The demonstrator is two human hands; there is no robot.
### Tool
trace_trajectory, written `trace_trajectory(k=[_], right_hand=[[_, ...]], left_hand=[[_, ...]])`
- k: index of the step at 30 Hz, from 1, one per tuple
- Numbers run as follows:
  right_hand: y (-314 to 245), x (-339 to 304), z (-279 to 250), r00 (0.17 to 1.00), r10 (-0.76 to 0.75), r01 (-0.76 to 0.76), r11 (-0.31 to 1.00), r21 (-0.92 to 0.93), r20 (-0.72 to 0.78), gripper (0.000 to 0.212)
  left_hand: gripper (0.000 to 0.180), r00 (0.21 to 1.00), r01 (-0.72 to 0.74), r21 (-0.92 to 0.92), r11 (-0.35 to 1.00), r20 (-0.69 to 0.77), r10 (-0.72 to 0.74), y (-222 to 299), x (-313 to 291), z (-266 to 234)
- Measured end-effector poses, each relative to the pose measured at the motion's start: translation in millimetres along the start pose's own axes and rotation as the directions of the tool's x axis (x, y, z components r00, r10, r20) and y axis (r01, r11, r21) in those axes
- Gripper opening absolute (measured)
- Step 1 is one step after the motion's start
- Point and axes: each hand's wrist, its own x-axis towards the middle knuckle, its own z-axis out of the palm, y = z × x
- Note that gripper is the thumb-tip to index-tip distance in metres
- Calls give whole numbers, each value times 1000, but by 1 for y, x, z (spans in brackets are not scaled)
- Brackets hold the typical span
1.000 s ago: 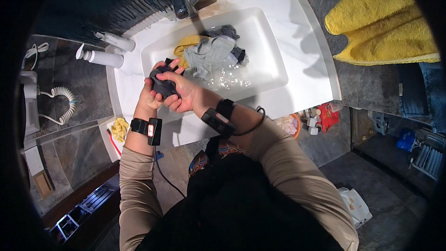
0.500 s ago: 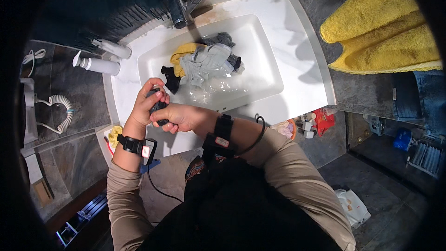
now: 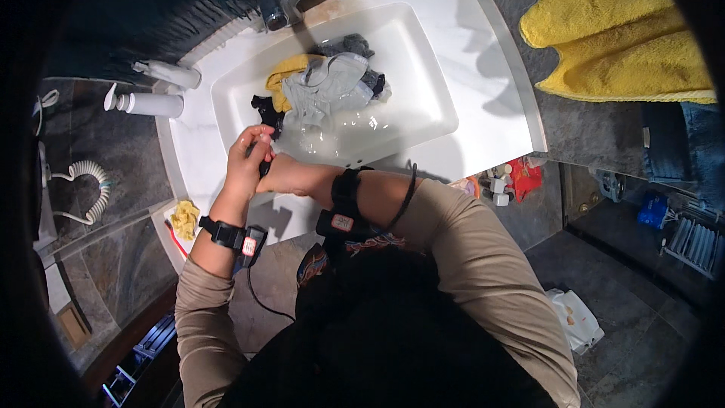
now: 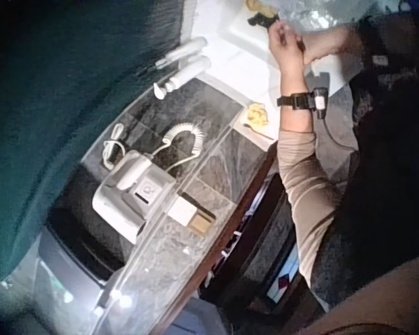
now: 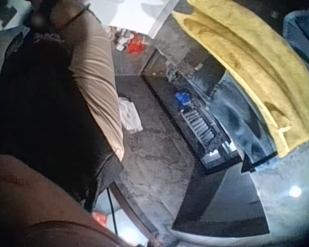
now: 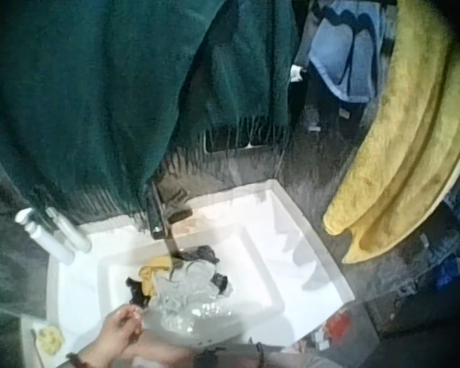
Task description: The person washes several small garments by hand in a bathroom sink. They place items into the sink, wet them under running water, apply soap from a dispenser, scrub and rinse each piece, then wring out excess water. The person also wipes the sink basin and countertop with a cloth during the process.
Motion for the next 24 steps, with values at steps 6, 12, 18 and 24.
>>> trace_trajectory(k=[6,12,18,24], right_hand=[[18,27,-2,981,-194,182,899,-399,10,40],[6,22,-5,969,-26,-100,866,-489,-245,40],[-51,13,-30,984,175,-170,964,-204,9,38],[-98,-8,-28,647,145,-646,625,437,749,23]], left_hand=[[18,976,15,-122,992,-213,-41,-22,18,10],[24,901,96,-304,948,-377,-212,-37,42,15],[61,968,229,-693,683,91,-233,1,37,-28],[89,848,85,-727,681,412,334,43,20,-37]])
